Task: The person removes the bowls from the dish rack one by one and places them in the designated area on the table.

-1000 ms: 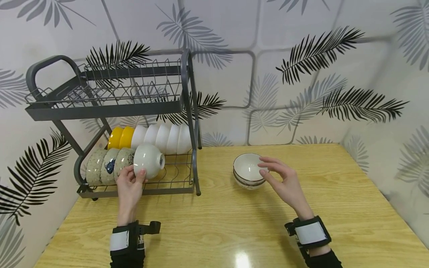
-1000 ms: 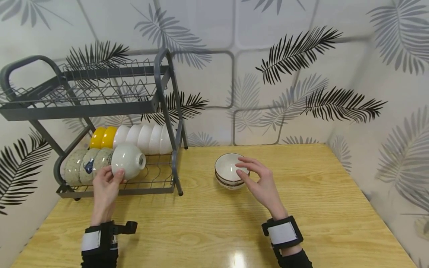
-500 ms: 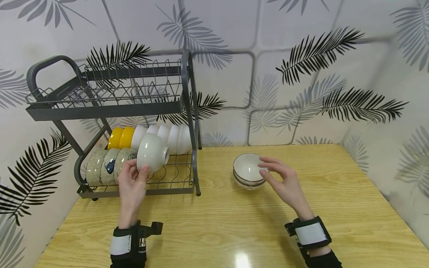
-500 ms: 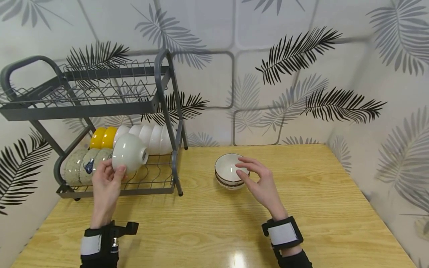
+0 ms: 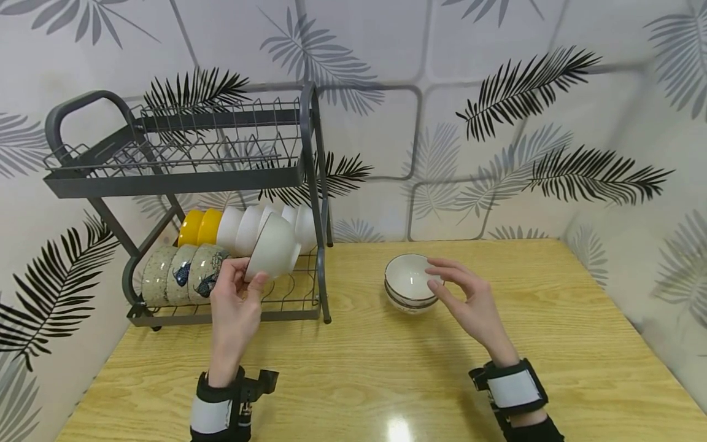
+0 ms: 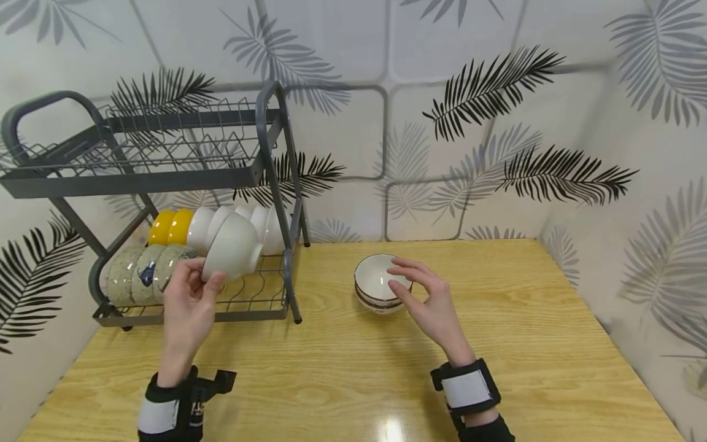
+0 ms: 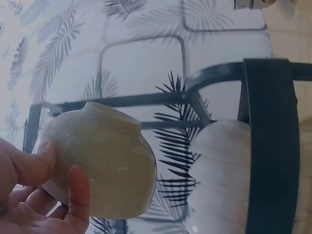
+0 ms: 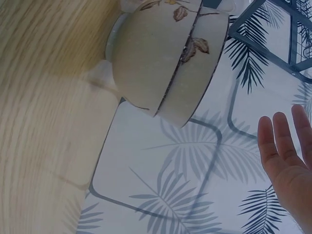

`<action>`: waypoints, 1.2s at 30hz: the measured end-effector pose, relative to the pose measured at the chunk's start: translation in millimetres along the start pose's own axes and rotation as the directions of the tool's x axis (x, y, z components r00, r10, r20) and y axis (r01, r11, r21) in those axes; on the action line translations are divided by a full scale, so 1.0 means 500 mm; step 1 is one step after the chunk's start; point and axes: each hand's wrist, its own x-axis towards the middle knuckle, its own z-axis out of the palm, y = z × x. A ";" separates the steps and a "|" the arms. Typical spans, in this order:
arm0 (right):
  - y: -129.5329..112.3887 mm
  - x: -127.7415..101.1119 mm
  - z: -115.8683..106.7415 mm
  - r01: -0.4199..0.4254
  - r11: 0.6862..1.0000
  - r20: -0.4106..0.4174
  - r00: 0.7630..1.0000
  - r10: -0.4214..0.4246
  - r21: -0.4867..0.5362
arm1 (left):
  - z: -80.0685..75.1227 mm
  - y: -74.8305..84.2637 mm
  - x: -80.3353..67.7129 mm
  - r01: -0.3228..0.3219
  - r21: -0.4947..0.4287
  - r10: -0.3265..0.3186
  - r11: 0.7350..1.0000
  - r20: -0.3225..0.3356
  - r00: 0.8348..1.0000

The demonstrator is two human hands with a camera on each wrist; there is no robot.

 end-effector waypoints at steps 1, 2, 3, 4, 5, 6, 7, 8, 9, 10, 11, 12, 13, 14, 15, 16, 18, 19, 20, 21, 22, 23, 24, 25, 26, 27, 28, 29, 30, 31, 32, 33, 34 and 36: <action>-0.002 0.000 0.000 0.008 1.000 -0.002 1.000 -0.008 0.005 | 0.003 0.004 -0.002 -0.017 0.006 0.017 1.000 0.006 1.000; -0.004 0.000 0.000 0.017 1.000 -0.004 1.000 -0.017 0.011 | 0.007 0.009 -0.003 -0.035 0.012 0.035 0.999 0.011 0.999; -0.006 0.000 0.000 0.023 1.000 -0.006 1.000 -0.023 0.017 | 0.010 0.013 -0.006 -0.052 0.019 0.051 0.998 0.019 0.998; -0.008 0.000 0.000 0.030 0.999 -0.009 1.000 -0.030 0.025 | 0.013 0.018 -0.008 -0.069 0.028 0.069 0.997 0.026 0.997; -0.012 0.000 0.000 0.037 0.999 -0.012 0.999 -0.036 0.031 | 0.017 0.022 -0.011 -0.088 0.039 0.086 0.995 0.035 0.996; -0.015 0.001 -0.001 0.043 0.998 -0.015 0.999 -0.043 0.040 | 0.021 0.027 -0.014 -0.108 0.053 0.105 0.993 0.044 0.993; -0.018 0.001 -0.001 0.050 0.998 -0.019 0.999 -0.049 0.044 | 0.026 0.031 -0.017 -0.127 0.065 0.123 0.990 0.054 0.991; -0.021 0.001 -0.001 0.057 0.997 -0.022 0.998 -0.056 0.047 | 0.030 0.035 -0.019 -0.146 0.079 0.141 0.986 0.064 0.988; -0.024 0.001 -0.001 0.066 0.997 -0.026 0.998 -0.065 0.050 | 0.035 0.039 -0.022 -0.165 0.090 0.158 0.982 0.076 0.984; -0.027 0.001 -0.002 0.077 0.996 -0.029 0.997 -0.075 0.052 | 0.040 0.042 -0.025 -0.184 0.100 0.176 0.978 0.088 0.981; -0.031 0.002 -0.002 0.091 0.994 -0.033 0.995 -0.089 0.053 | 0.045 0.046 -0.028 -0.201 0.108 0.190 0.974 0.100 0.977; -0.035 0.002 -0.002 0.108 0.993 -0.036 0.994 -0.106 0.054 | 0.049 0.049 -0.030 -0.214 0.110 0.201 0.971 0.115 0.973; -0.039 0.003 -0.003 0.124 0.991 -0.037 0.992 -0.122 0.046 | 0.054 0.052 -0.033 -0.229 0.114 0.215 0.967 0.127 0.968; -0.043 0.004 -0.004 0.141 0.989 -0.036 0.989 -0.140 0.036 | 0.059 0.055 -0.036 -0.244 0.119 0.227 0.962 0.141 0.964; -0.048 0.004 -0.005 0.161 0.987 -0.035 0.987 -0.160 0.025 | 0.064 0.058 -0.039 -0.263 0.124 0.243 0.957 0.153 0.958; -0.053 0.005 -0.006 0.180 0.984 -0.033 0.983 -0.180 0.014 | 0.069 0.060 -0.042 -0.281 0.129 0.259 0.951 0.166 0.952; -0.063 0.005 -0.007 0.224 0.975 -0.025 0.974 -0.224 -0.016 | 0.078 0.064 -0.048 -0.321 0.139 0.293 0.937 0.189 0.937; -0.068 0.006 -0.007 0.248 0.968 -0.019 0.968 -0.249 -0.031 | 0.083 0.066 -0.050 -0.342 0.149 0.311 0.928 0.198 0.929; -0.072 0.006 -0.006 0.273 0.961 -0.015 0.962 -0.274 -0.039 | 0.088 0.068 -0.053 -0.363 0.158 0.328 0.919 0.208 0.921; -0.075 0.006 -0.006 0.298 0.954 -0.012 0.954 -0.299 -0.042 | 0.092 0.070 -0.056 -0.383 0.165 0.345 0.909 0.216 0.913; -0.079 0.006 -0.005 0.319 0.947 -0.008 0.947 -0.320 -0.044 | 0.096 0.072 -0.059 -0.402 0.172 0.360 0.900 0.227 0.905; -0.081 0.006 -0.004 0.338 0.940 -0.005 0.941 -0.339 -0.045 | 0.099 0.074 -0.061 -0.420 0.180 0.375 0.890 0.237 0.896; -0.084 0.005 -0.003 0.355 0.934 0.000 0.935 -0.355 -0.040 | 0.103 0.076 -0.063 -0.435 0.188 0.385 0.881 0.249 0.889; -0.087 0.006 -0.001 0.376 0.926 0.001 0.927 -0.376 -0.039 | 0.105 0.078 -0.065 -0.448 0.196 0.394 0.872 0.262 0.881; -0.089 0.006 0.000 0.392 0.919 0.005 0.920 -0.392 -0.036 | 0.108 0.080 -0.067 -0.460 0.199 0.401 0.865 0.275 0.874; -0.092 0.006 0.001 0.405 0.913 0.011 0.914 -0.405 -0.036 | 0.110 0.082 -0.068 -0.473 0.200 0.410 0.858 0.289 0.865; -0.094 0.006 0.003 0.420 0.907 0.017 0.907 -0.420 -0.038 | 0.112 0.084 -0.069 -0.485 0.200 0.417 0.851 0.304 0.857; -0.096 0.007 0.005 0.436 0.899 0.023 0.900 -0.435 -0.043 | 0.114 0.086 -0.071 -0.493 0.197 0.420 0.847 0.319 0.849; -0.098 0.007 0.006 0.450 0.892 0.031 0.893 -0.449 -0.048 | 0.115 0.088 -0.072 -0.502 0.191 0.424 0.844 0.335 0.841; -0.099 0.007 0.009 0.463 0.885 0.038 0.886 -0.461 -0.053 | 0.117 0.090 -0.073 -0.509 0.184 0.428 0.841 0.350 0.834; -0.100 0.007 0.010 0.470 0.881 0.047 0.883 -0.468 -0.060 | 0.118 0.092 -0.074 -0.515 0.179 0.429 0.839 0.365 0.826; -0.101 0.007 0.013 0.479 0.875 0.054 0.878 -0.476 -0.066 | 0.120 0.092 -0.075 -0.521 0.174 0.431 0.835 0.380 0.818; -0.102 0.007 0.015 0.489 0.869 0.062 0.872 -0.486 -0.069 | 0.121 0.092 -0.076 -0.525 0.171 0.430 0.834 0.395 0.812; -0.102 0.008 0.019 0.512 0.856 0.080 0.858 -0.507 -0.069 | 0.124 0.093 -0.077 -0.538 0.171 0.431 0.826 0.424 0.797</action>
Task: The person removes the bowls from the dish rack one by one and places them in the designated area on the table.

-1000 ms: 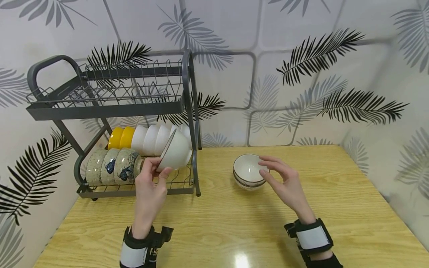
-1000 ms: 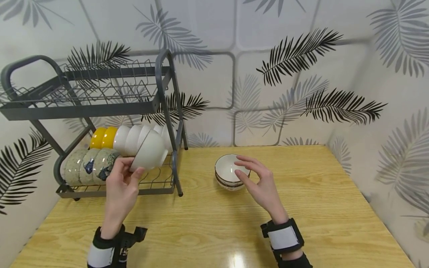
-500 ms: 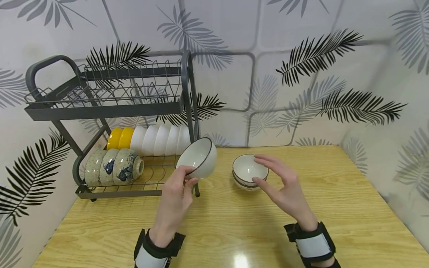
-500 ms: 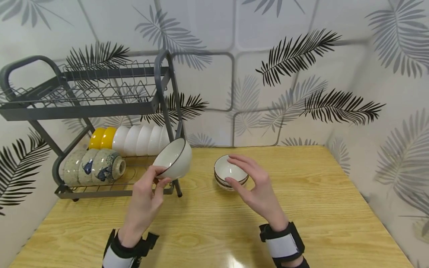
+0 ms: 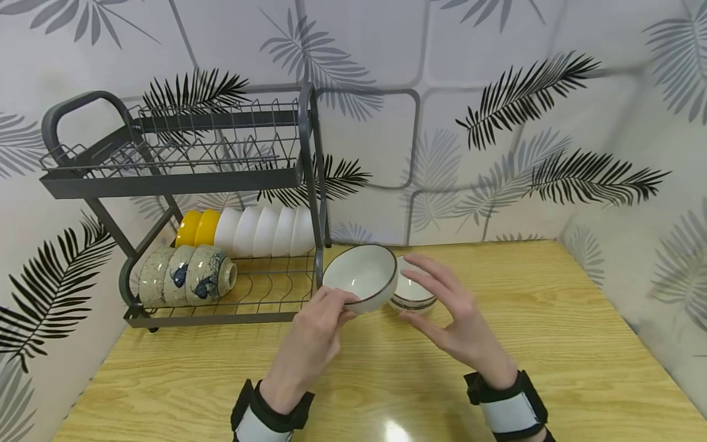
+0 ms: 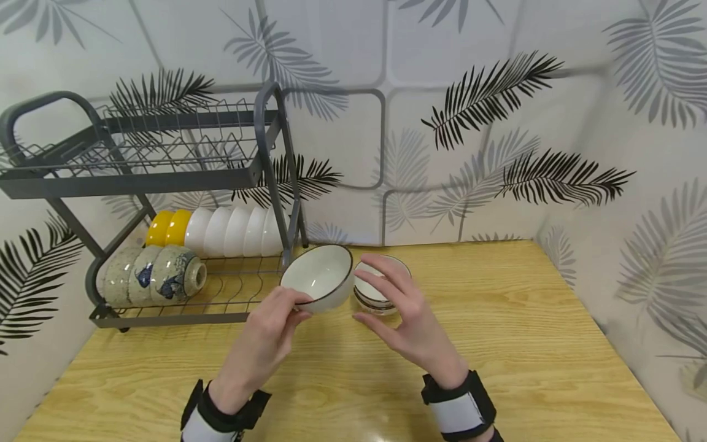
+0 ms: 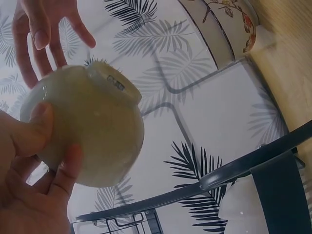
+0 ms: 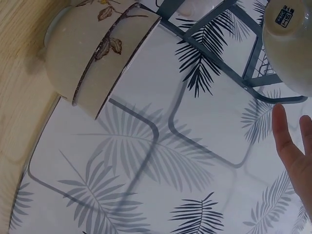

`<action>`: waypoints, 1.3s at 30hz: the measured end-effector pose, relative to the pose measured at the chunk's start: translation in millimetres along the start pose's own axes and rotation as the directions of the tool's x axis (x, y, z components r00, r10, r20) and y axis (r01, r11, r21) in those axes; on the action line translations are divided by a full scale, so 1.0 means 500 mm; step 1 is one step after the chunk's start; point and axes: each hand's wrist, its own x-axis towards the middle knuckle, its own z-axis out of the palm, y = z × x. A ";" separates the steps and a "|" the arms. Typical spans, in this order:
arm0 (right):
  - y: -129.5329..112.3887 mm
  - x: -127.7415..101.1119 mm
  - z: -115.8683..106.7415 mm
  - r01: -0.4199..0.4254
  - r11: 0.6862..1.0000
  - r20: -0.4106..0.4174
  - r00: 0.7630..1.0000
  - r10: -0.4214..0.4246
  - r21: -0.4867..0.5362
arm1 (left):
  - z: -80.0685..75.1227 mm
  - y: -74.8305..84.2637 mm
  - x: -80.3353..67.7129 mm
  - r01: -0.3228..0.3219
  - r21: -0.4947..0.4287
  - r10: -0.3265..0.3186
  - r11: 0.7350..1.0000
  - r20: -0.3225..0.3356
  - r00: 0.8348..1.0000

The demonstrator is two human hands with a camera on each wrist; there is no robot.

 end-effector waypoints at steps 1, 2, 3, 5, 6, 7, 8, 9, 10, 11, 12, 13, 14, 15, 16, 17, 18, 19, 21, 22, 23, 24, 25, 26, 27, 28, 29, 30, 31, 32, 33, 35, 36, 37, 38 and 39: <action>0.000 0.000 0.002 0.010 1.000 0.011 1.000 -0.010 0.001 | 0.001 0.000 0.000 -0.009 0.007 0.009 1.000 0.013 1.000; 0.001 0.000 0.004 0.019 1.000 0.025 1.000 -0.019 -0.001 | 0.002 0.000 0.000 -0.019 0.018 0.019 1.000 0.028 0.999; 0.002 -0.001 0.006 0.026 1.000 0.041 0.999 -0.026 -0.001 | 0.003 0.000 0.000 -0.031 0.028 0.030 0.999 0.043 0.999; 0.003 -0.003 0.009 0.031 0.999 0.079 0.996 -0.030 -0.010 | 0.005 0.000 0.000 -0.057 0.047 0.054 0.997 0.074 0.996; 0.003 -0.005 0.009 0.028 0.999 0.100 0.995 -0.026 -0.018 | 0.006 -0.001 0.000 -0.070 0.052 0.065 0.996 0.089 0.994; 0.003 -0.007 0.010 0.024 0.999 0.120 0.993 -0.021 -0.025 | 0.007 -0.002 -0.001 -0.081 0.055 0.075 0.995 0.104 0.992; 0.003 -0.008 0.010 0.023 0.999 0.139 0.990 -0.018 -0.034 | 0.008 -0.002 -0.001 -0.090 0.054 0.083 0.995 0.120 0.989; 0.003 -0.010 0.010 0.023 0.999 0.158 0.987 -0.016 -0.044 | 0.009 -0.003 -0.001 -0.094 0.048 0.087 0.994 0.134 0.987; 0.002 -0.010 0.010 0.022 0.998 0.176 0.984 -0.013 -0.053 | 0.010 -0.003 -0.001 -0.099 0.041 0.092 0.994 0.147 0.985; 0.002 -0.011 0.010 0.021 0.998 0.190 0.982 -0.009 -0.064 | 0.011 -0.004 -0.002 -0.101 0.034 0.095 0.994 0.158 0.983; 0.002 -0.012 0.011 0.023 0.997 0.204 0.979 -0.007 -0.077 | 0.012 -0.004 -0.002 -0.104 0.029 0.098 0.994 0.167 0.981; 0.001 -0.012 0.011 0.029 0.995 0.214 0.977 -0.009 -0.093 | 0.012 -0.005 -0.002 -0.105 0.025 0.099 0.994 0.176 0.979; 0.001 -0.013 0.012 0.034 0.993 0.225 0.974 -0.008 -0.111 | 0.013 -0.005 -0.002 -0.107 0.022 0.101 0.994 0.184 0.978; 0.001 -0.014 0.013 0.045 0.991 0.228 0.973 -0.015 -0.128 | 0.014 -0.006 -0.002 -0.108 0.022 0.102 0.994 0.189 0.977; 0.002 -0.014 0.014 0.055 0.988 0.231 0.973 -0.020 -0.143 | 0.015 -0.006 -0.002 -0.112 0.024 0.105 0.993 0.193 0.976; 0.002 -0.015 0.015 0.065 0.985 0.231 0.973 -0.026 -0.159 | 0.016 -0.007 -0.002 -0.116 0.027 0.108 0.993 0.196 0.975; 0.003 -0.016 0.016 0.073 0.983 0.232 0.972 -0.032 -0.171 | 0.017 -0.008 -0.002 -0.120 0.028 0.112 0.992 0.199 0.974; 0.004 -0.017 0.017 0.081 0.981 0.232 0.972 -0.038 -0.178 | 0.018 -0.009 -0.002 -0.124 0.027 0.116 0.992 0.200 0.973; 0.006 -0.018 0.018 0.084 0.979 0.232 0.972 -0.040 -0.184 | 0.022 -0.012 -0.003 -0.127 0.019 0.121 0.992 0.200 0.972; 0.007 -0.019 0.019 0.080 0.980 0.235 0.971 -0.035 -0.184 | 0.023 -0.013 -0.003 -0.126 0.011 0.121 0.992 0.200 0.972; 0.009 -0.020 0.020 0.073 0.980 0.237 0.971 -0.027 -0.187 | 0.025 -0.015 -0.003 -0.122 -0.001 0.120 0.993 0.199 0.973; 0.011 -0.022 0.020 0.065 0.980 0.241 0.970 -0.018 -0.187 | 0.026 -0.017 -0.003 -0.117 -0.011 0.117 0.993 0.198 0.973; 0.015 -0.023 0.021 0.054 0.980 0.244 0.970 -0.006 -0.190 | 0.028 -0.019 -0.003 -0.112 -0.014 0.112 0.994 0.194 0.974; 0.018 -0.025 0.022 0.041 0.980 0.246 0.969 0.008 -0.194 | 0.029 -0.021 -0.004 -0.105 -0.015 0.106 0.994 0.193 0.975; 0.023 -0.028 0.022 0.024 0.979 0.245 0.969 0.026 -0.200 | 0.030 -0.023 -0.004 -0.097 -0.015 0.098 0.995 0.194 0.976; 0.028 -0.031 0.022 0.004 0.978 0.241 0.969 0.047 -0.207 | 0.030 -0.025 -0.004 -0.091 -0.011 0.091 0.996 0.195 0.976; 0.033 -0.034 0.022 -0.017 0.975 0.234 0.970 0.070 -0.220 | 0.030 -0.027 -0.005 -0.084 -0.002 0.083 0.996 0.197 0.977; 0.038 -0.038 0.022 -0.039 0.971 0.225 0.970 0.093 -0.234 | 0.030 -0.029 -0.006 -0.077 0.008 0.073 0.997 0.201 0.977; 0.044 -0.041 0.021 -0.061 0.966 0.211 0.970 0.117 -0.253 | 0.029 -0.031 -0.007 -0.068 0.017 0.063 0.998 0.207 0.976; 0.050 -0.045 0.020 -0.082 0.959 0.196 0.971 0.139 -0.272 | 0.029 -0.032 -0.008 -0.059 0.019 0.053 0.998 0.217 0.975; 0.055 -0.048 0.019 -0.102 0.951 0.180 0.971 0.159 -0.293 | 0.028 -0.034 -0.009 -0.048 0.019 0.042 0.999 0.226 0.973; 0.065 -0.055 0.016 -0.131 0.932 0.152 0.970 0.192 -0.337 | 0.026 -0.035 -0.010 -0.031 0.013 0.027 0.999 0.248 0.968; 0.069 -0.058 0.015 -0.144 0.923 0.141 0.968 0.206 -0.356 | 0.026 -0.036 -0.010 -0.023 0.007 0.020 1.000 0.261 0.965; 0.073 -0.061 0.015 -0.156 0.915 0.132 0.967 0.219 -0.372 | 0.025 -0.036 -0.010 -0.017 0.004 0.015 1.000 0.273 0.962; 0.077 -0.063 0.014 -0.166 0.908 0.125 0.965 0.230 -0.384 | 0.024 -0.036 -0.010 -0.012 -0.001 0.012 1.000 0.284 0.959; 0.080 -0.065 0.014 -0.177 0.902 0.120 0.963 0.241 -0.394 | 0.024 -0.036 -0.010 -0.008 -0.003 0.009 1.000 0.294 0.956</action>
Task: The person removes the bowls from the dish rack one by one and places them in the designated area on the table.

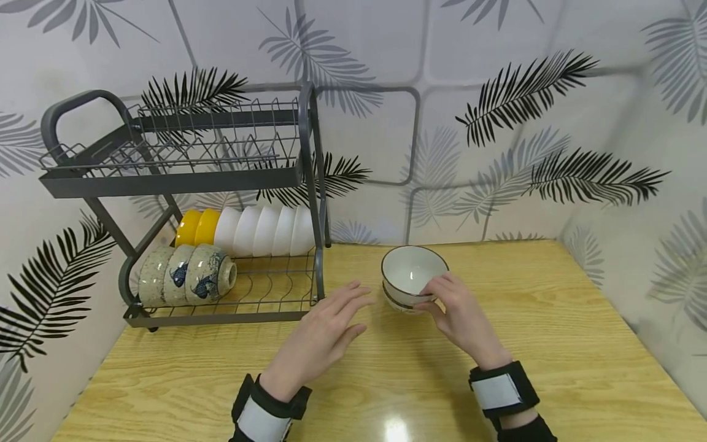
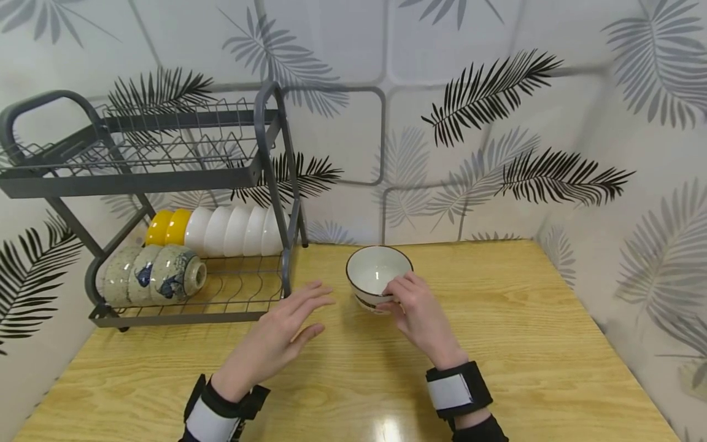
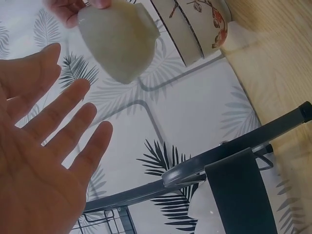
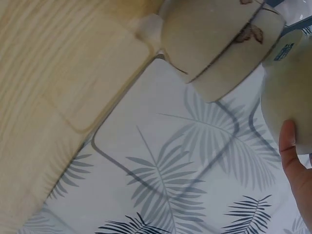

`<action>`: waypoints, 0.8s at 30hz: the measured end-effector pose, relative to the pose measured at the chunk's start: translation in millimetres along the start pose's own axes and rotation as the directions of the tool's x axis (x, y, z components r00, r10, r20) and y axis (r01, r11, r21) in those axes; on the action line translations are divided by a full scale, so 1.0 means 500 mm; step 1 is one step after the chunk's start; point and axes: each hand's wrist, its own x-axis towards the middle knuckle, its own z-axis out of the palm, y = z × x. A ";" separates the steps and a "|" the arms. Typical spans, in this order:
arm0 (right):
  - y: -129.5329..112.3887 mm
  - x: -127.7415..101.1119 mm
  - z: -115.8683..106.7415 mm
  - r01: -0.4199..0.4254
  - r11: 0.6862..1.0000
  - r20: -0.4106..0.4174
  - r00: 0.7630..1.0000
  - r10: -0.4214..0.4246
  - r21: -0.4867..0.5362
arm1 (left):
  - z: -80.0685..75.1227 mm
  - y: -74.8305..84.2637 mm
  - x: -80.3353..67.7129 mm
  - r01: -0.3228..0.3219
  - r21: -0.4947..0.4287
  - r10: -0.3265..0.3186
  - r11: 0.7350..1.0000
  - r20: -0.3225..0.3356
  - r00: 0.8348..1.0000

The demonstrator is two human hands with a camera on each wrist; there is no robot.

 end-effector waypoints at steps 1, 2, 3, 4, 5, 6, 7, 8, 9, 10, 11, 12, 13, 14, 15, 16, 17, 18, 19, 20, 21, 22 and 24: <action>0.003 -0.001 0.002 -0.014 1.000 0.002 1.000 0.014 -0.007 | 0.000 0.000 0.000 0.002 -0.002 -0.002 1.000 0.007 1.000; 0.005 -0.002 0.004 -0.029 1.000 0.006 1.000 0.029 -0.010 | 0.000 0.000 -0.001 0.003 -0.002 -0.003 1.000 0.012 1.000; 0.006 -0.002 0.005 -0.043 0.999 0.010 0.999 0.043 -0.012 | -0.001 -0.001 -0.001 0.005 -0.002 -0.005 1.000 0.016 1.000; 0.008 -0.003 0.007 -0.058 0.998 0.017 0.998 0.059 -0.015 | -0.001 -0.001 -0.001 0.007 -0.003 -0.007 1.000 0.018 1.000; 0.009 -0.004 0.009 -0.073 0.997 0.023 0.997 0.073 -0.022 | -0.001 -0.001 -0.001 0.008 -0.006 -0.008 1.000 0.019 1.000; 0.010 -0.004 0.011 -0.084 0.996 0.029 0.996 0.085 -0.030 | -0.001 -0.001 -0.002 0.010 -0.007 -0.010 1.000 0.022 1.000; 0.010 -0.005 0.013 -0.097 0.995 0.037 0.994 0.099 -0.038 | -0.002 -0.002 -0.002 0.012 -0.009 -0.011 1.000 0.024 1.000; 0.011 -0.006 0.016 -0.109 0.993 0.047 0.993 0.111 -0.044 | -0.002 -0.002 -0.002 0.013 -0.011 -0.012 1.000 0.028 1.000; 0.011 -0.007 0.019 -0.120 0.991 0.056 0.991 0.123 -0.052 | -0.003 -0.002 -0.002 0.014 -0.011 -0.013 1.000 0.032 0.999; 0.012 -0.008 0.023 -0.130 0.990 0.067 0.989 0.134 -0.062 | -0.003 -0.002 -0.002 0.013 -0.011 -0.013 1.000 0.036 0.999; 0.012 -0.010 0.027 -0.137 0.988 0.076 0.987 0.142 -0.066 | -0.003 -0.002 -0.002 0.013 -0.010 -0.012 1.000 0.040 0.999; 0.014 -0.011 0.032 -0.145 0.987 0.085 0.985 0.150 -0.070 | -0.003 -0.002 -0.003 0.013 -0.010 -0.013 1.000 0.044 0.999; 0.015 -0.013 0.037 -0.153 0.986 0.093 0.983 0.159 -0.068 | -0.004 -0.003 -0.003 0.013 -0.010 -0.012 1.000 0.047 0.999; 0.016 -0.015 0.042 -0.156 0.986 0.096 0.982 0.162 -0.066 | -0.004 -0.003 -0.003 0.012 -0.010 -0.012 1.000 0.051 0.999; 0.017 -0.017 0.047 -0.164 0.984 0.104 0.980 0.170 -0.069 | -0.004 -0.003 -0.003 0.014 -0.012 -0.013 1.000 0.055 0.998; 0.018 -0.018 0.052 -0.170 0.982 0.113 0.977 0.179 -0.080 | -0.004 -0.003 -0.003 0.015 -0.014 -0.014 1.000 0.058 0.998; 0.018 -0.019 0.057 -0.176 0.980 0.121 0.975 0.187 -0.093 | -0.004 -0.004 -0.003 0.018 -0.015 -0.017 1.000 0.060 0.998; 0.019 -0.020 0.061 -0.181 0.977 0.132 0.972 0.195 -0.111 | -0.004 -0.004 -0.003 0.022 -0.017 -0.021 1.000 0.063 0.998; 0.019 -0.022 0.064 -0.188 0.974 0.142 0.968 0.205 -0.125 | -0.004 -0.004 -0.004 0.024 -0.018 -0.022 1.000 0.066 0.998; 0.019 -0.023 0.066 -0.192 0.971 0.152 0.965 0.213 -0.143 | -0.003 -0.005 -0.004 0.026 -0.019 -0.024 0.999 0.069 0.997; 0.019 -0.024 0.068 -0.198 0.967 0.163 0.961 0.224 -0.162 | -0.003 -0.006 -0.004 0.027 -0.022 -0.025 0.999 0.070 0.997; 0.019 -0.025 0.071 -0.199 0.964 0.168 0.959 0.228 -0.176 | -0.003 -0.006 -0.004 0.028 -0.023 -0.026 0.999 0.071 0.997; 0.019 -0.026 0.073 -0.202 0.963 0.170 0.958 0.233 -0.180 | -0.002 -0.008 -0.005 0.030 -0.029 -0.028 0.999 0.074 0.997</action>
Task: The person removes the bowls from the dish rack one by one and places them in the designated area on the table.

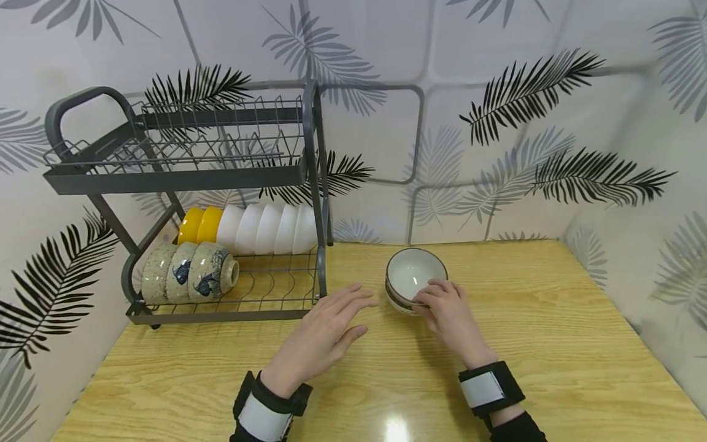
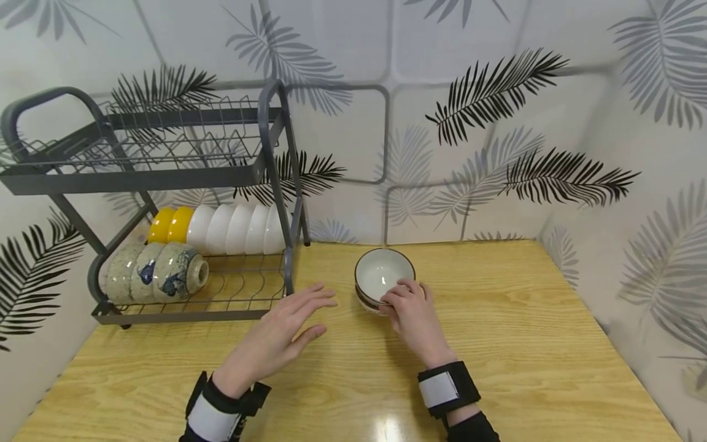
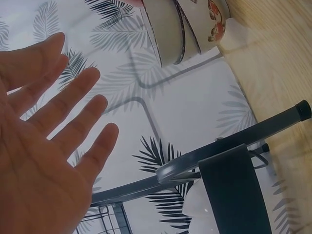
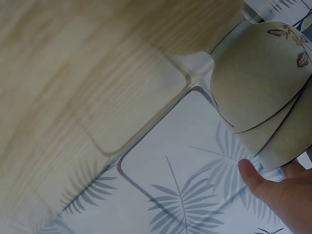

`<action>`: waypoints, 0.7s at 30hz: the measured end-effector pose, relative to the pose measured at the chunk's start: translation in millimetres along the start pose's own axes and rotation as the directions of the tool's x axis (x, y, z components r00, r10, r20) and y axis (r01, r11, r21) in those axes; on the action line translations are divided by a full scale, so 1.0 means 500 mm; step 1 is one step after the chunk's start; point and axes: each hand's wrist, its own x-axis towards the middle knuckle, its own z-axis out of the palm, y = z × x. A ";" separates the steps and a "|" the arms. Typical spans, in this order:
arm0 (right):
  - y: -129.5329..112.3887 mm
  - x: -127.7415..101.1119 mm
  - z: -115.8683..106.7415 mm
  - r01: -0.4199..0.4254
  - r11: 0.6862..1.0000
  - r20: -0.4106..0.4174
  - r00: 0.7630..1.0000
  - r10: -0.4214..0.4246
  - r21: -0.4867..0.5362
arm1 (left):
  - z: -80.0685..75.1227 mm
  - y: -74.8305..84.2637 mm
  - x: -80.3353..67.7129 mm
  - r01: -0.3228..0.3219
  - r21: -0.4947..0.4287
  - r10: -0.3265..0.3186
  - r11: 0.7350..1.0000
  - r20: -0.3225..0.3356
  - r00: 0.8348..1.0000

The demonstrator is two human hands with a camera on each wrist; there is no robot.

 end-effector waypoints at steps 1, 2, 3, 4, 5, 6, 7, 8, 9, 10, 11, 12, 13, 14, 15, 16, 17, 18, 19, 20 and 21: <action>0.000 0.000 0.001 -0.002 1.000 -0.001 1.000 0.002 0.006 | 0.000 -0.001 0.000 0.000 -0.007 0.000 1.000 0.001 1.000; 0.000 0.000 0.000 0.000 1.000 -0.005 1.000 0.000 0.008 | 0.000 -0.001 0.000 0.001 -0.013 -0.001 1.000 0.002 1.000; -0.001 0.000 0.000 0.000 1.000 -0.005 1.000 0.000 0.016 | -0.001 -0.002 0.000 0.003 -0.018 -0.003 1.000 0.004 1.000; -0.001 0.000 0.000 0.000 1.000 -0.007 1.000 0.001 0.025 | 0.000 -0.004 0.000 0.004 -0.022 -0.004 1.000 0.004 1.000; -0.002 0.001 -0.001 0.000 0.999 -0.007 1.000 0.000 0.034 | 0.000 -0.004 -0.001 0.005 -0.029 -0.005 1.000 0.006 1.000; -0.002 0.002 -0.002 0.000 0.999 -0.008 1.000 0.000 0.040 | -0.001 -0.004 -0.001 0.007 -0.035 -0.006 0.999 0.008 1.000; -0.002 0.003 -0.003 0.001 0.999 -0.009 1.000 -0.001 0.044 | 0.000 -0.006 -0.001 0.008 -0.036 -0.007 0.999 0.009 1.000; -0.002 0.004 -0.004 0.001 0.999 -0.008 1.000 -0.001 0.046 | 0.000 -0.006 -0.001 0.011 -0.036 -0.010 0.999 0.012 1.000; -0.003 0.005 -0.005 -0.002 0.999 -0.006 1.000 0.002 0.050 | 0.000 -0.007 -0.001 0.015 -0.037 -0.015 0.999 0.014 1.000; -0.003 0.006 -0.005 -0.003 0.999 -0.005 1.000 0.003 0.050 | 0.000 -0.008 -0.002 0.020 -0.038 -0.019 0.999 0.015 1.000; -0.003 0.007 -0.006 -0.005 0.999 -0.003 1.000 0.006 0.051 | -0.001 -0.009 -0.002 0.025 -0.040 -0.025 0.999 0.016 1.000; -0.003 0.008 -0.006 -0.009 0.999 0.000 1.000 0.009 0.052 | -0.002 -0.010 -0.002 0.030 -0.040 -0.029 0.999 0.015 0.999; -0.004 0.008 -0.007 -0.013 0.998 0.003 1.000 0.013 0.055 | -0.002 -0.012 -0.003 0.038 -0.042 -0.037 0.998 0.014 0.999; -0.004 0.009 -0.006 -0.017 0.998 0.005 1.000 0.017 0.058 | -0.004 -0.014 -0.003 0.047 -0.047 -0.047 0.998 0.011 0.999; -0.004 0.009 -0.006 -0.020 0.998 0.005 1.000 0.020 0.060 | -0.004 -0.017 -0.004 0.053 -0.052 -0.053 0.997 0.005 0.999; -0.004 0.009 -0.006 -0.022 0.998 0.005 1.000 0.022 0.062 | -0.005 -0.020 -0.005 0.062 -0.055 -0.062 0.997 0.001 0.998; -0.004 0.008 -0.006 -0.023 0.998 0.003 1.000 0.023 0.063 | -0.005 -0.024 -0.006 0.071 -0.057 -0.072 0.996 -0.005 0.997; -0.005 0.008 -0.006 -0.022 0.998 0.000 1.000 0.022 0.064 | -0.006 -0.027 -0.007 0.084 -0.056 -0.085 0.995 -0.009 0.996; -0.005 0.008 -0.005 -0.020 0.998 -0.004 1.000 0.020 0.063 | -0.008 -0.031 -0.009 0.100 -0.057 -0.101 0.993 -0.013 0.995; -0.004 0.007 -0.005 -0.018 0.998 -0.006 1.000 0.019 0.062 | -0.010 -0.034 -0.011 0.115 -0.053 -0.116 0.992 -0.019 0.993; -0.005 0.006 -0.004 -0.015 0.998 -0.008 1.000 0.016 0.061 | -0.012 -0.038 -0.013 0.132 -0.043 -0.134 0.990 -0.026 0.991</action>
